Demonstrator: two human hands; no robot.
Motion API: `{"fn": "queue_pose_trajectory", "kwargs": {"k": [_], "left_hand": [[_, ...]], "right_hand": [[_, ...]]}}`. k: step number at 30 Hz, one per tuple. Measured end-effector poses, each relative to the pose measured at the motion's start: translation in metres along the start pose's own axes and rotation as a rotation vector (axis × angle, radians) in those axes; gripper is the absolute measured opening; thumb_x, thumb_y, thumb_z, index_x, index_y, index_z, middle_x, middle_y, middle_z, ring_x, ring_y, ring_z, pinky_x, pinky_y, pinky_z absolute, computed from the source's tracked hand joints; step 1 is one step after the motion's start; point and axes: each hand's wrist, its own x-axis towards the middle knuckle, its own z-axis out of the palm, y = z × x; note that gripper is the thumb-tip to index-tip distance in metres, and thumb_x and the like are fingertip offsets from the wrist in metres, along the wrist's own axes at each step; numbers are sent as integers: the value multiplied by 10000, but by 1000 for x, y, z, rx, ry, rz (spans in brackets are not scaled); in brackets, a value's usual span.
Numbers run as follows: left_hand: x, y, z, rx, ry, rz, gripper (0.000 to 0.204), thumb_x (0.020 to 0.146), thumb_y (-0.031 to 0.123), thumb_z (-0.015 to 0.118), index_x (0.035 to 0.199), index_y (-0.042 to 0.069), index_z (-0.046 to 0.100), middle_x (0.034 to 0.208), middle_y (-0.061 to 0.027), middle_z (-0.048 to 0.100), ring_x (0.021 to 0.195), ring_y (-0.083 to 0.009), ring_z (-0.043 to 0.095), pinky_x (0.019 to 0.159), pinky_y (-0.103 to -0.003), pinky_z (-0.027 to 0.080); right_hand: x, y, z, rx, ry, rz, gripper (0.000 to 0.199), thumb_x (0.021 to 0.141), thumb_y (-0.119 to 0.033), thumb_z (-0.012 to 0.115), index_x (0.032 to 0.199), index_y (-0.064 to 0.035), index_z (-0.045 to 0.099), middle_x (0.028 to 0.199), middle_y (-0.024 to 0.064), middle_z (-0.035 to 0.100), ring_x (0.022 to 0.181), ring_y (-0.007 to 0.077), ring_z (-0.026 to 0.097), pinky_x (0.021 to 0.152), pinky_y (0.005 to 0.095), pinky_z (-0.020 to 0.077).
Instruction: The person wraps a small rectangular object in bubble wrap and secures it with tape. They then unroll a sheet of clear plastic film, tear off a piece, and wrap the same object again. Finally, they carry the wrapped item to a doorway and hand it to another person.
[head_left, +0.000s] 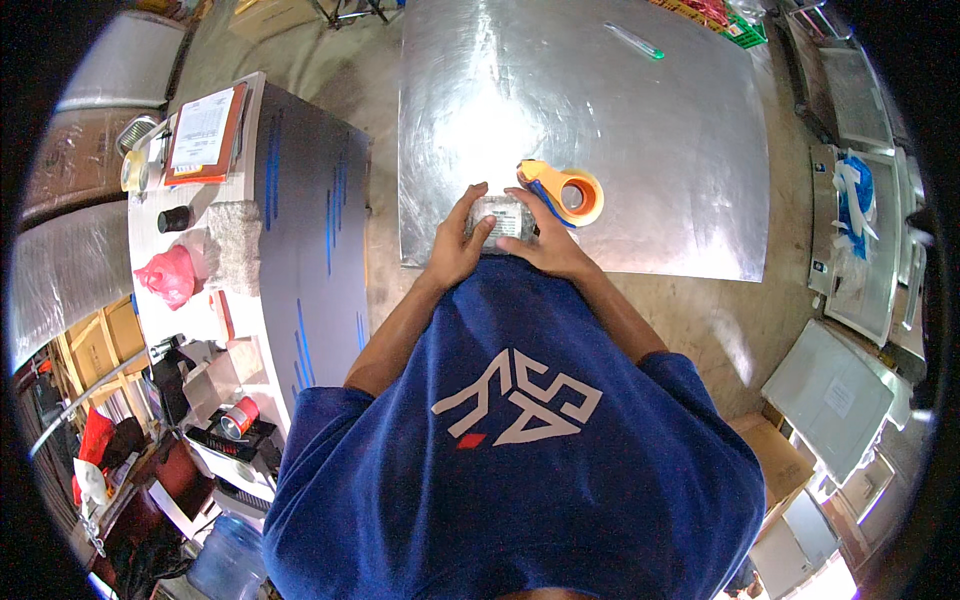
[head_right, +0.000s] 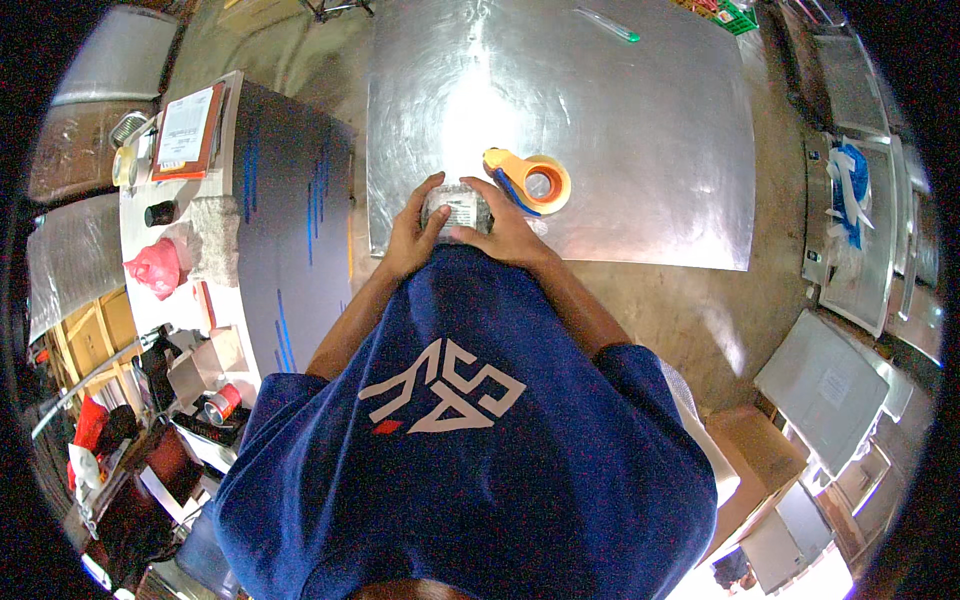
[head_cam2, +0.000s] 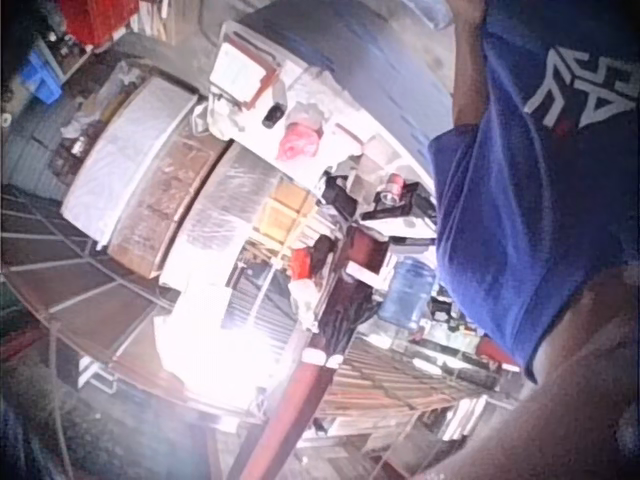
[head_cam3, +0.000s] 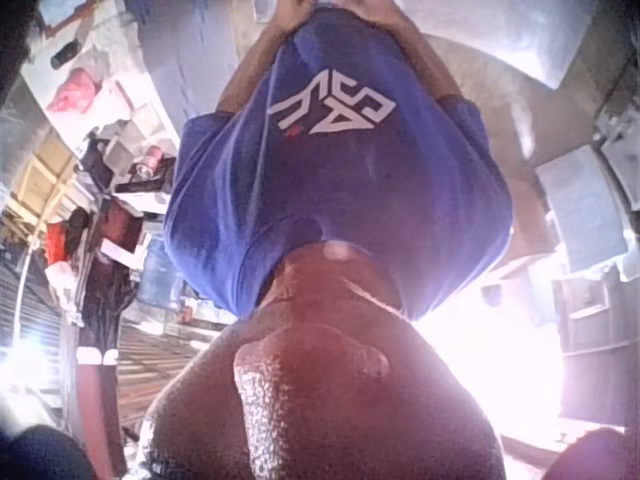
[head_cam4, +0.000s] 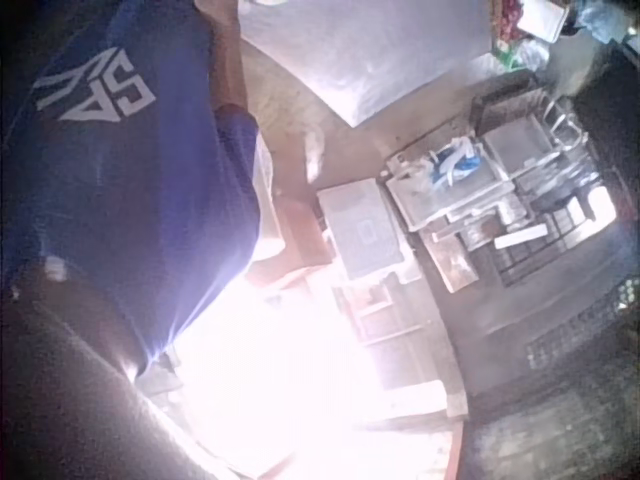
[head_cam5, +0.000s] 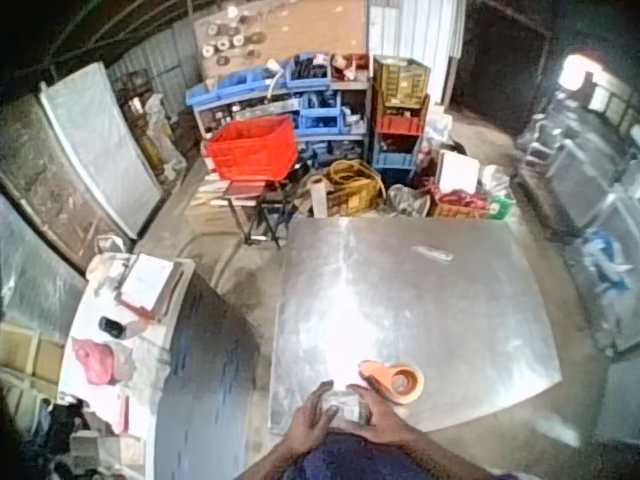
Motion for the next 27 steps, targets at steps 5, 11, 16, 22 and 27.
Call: {"fn": "queue_pose_trajectory", "kwargs": {"k": [5,11,16,22,27], "left_hand": [[1,6,2,-71,78,-139,423,1026,179,584,1408,12,519,1379,-200,604,1287,-243,568,1069,-390,448],[3,11,2,-48,163,-115,344,1035,164,570,1345,15,591,1326,-179,648,1215,-228,616,1014,-364,495],[5,5,4,-24,211,-82,335,1033,146,567,1343,22,601,1368,-185,626,1243,-275,618,1022,-372,497],[6,5,4,4,260,-29,304,1021,101,563,1305,18,631,1381,-208,608,1280,-335,597,1043,-384,495],[12,-3,5,17,291,53,272,1011,64,565,1257,-4,661,1353,-227,622,1273,-337,602,1042,-377,496]], "right_hand": [[4,-1,10,-77,112,-15,637,870,-299,791,1388,-33,533,1351,203,587,1289,340,547,1084,413,430],[7,-2,14,-47,120,-15,561,887,-236,780,1364,-37,561,1357,174,589,1307,295,527,1107,388,396],[11,-7,16,-94,152,-45,519,907,-253,751,1354,-46,585,1365,189,598,1276,321,560,1083,406,428],[14,-4,27,-203,234,-118,447,931,-213,712,1332,-45,609,1320,188,630,1260,337,572,1096,415,419],[16,-4,33,-157,268,-101,443,927,-209,714,1328,-49,615,1322,213,622,1291,371,546,1113,432,404]]}}
